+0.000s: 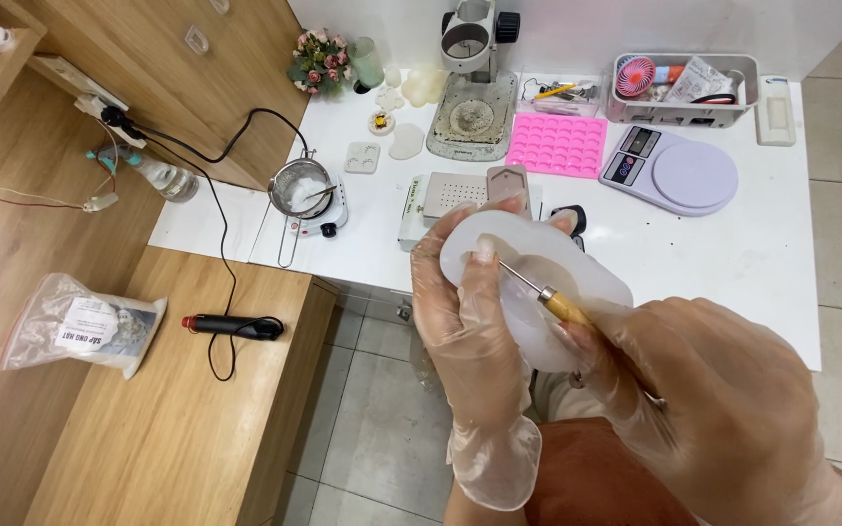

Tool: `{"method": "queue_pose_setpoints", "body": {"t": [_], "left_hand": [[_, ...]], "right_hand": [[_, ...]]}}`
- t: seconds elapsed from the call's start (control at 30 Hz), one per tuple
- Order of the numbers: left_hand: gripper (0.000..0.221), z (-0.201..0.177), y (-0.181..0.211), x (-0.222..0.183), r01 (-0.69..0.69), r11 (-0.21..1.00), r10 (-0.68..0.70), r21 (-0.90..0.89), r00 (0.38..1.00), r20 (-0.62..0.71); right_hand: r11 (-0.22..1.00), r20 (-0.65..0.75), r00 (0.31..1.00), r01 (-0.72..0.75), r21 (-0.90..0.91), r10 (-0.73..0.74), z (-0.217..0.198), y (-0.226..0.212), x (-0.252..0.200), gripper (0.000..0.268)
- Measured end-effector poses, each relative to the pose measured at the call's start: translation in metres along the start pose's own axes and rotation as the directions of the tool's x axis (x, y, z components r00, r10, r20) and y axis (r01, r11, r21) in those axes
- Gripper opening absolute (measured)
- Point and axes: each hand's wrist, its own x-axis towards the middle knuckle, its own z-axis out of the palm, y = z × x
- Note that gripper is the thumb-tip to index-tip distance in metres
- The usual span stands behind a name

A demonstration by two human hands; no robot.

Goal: Cleaning and preparing a silicone candle mold using a small tool to remove wax residue.

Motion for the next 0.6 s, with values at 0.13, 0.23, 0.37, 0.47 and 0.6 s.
{"method": "queue_pose_setpoints", "body": {"t": [0.13, 0.23, 0.37, 0.47, 0.6], "left_hand": [[0.038, -0.005, 0.000, 0.006, -0.011, 1.000, 0.011, 0.004, 1.000, 0.004], [0.038, -0.012, 0.014, 0.017, -0.033, 0.976, 0.055, 0.214, 0.994, -0.098], [0.044, -0.029, 0.028, 0.028, 0.062, 0.992, -0.091, -0.108, 0.951, -0.295], [0.050, -0.018, 0.024, 0.016, 0.071, 0.982, -0.107, -0.176, 0.973, -0.204], [0.051, -0.011, 0.017, 0.009, 0.125, 0.991, -0.130, -0.051, 0.987, -0.098]], "right_hand": [[0.993, -0.025, 0.998, 0.056, 0.103, -0.054, -0.008, 0.002, -0.005, 0.019], [0.991, 0.015, 0.998, -0.058, 0.119, 0.056, -0.009, 0.035, -0.048, 0.019], [0.910, 0.045, 0.925, -0.380, 0.163, 0.378, -0.012, 0.020, -0.049, 0.022], [0.826, -0.025, 0.856, -0.489, 0.281, 0.516, -0.011, 0.002, -0.035, 0.022], [0.807, -0.235, 0.834, -0.349, 0.476, 0.499, 0.000, -0.012, -0.014, 0.018]]}}
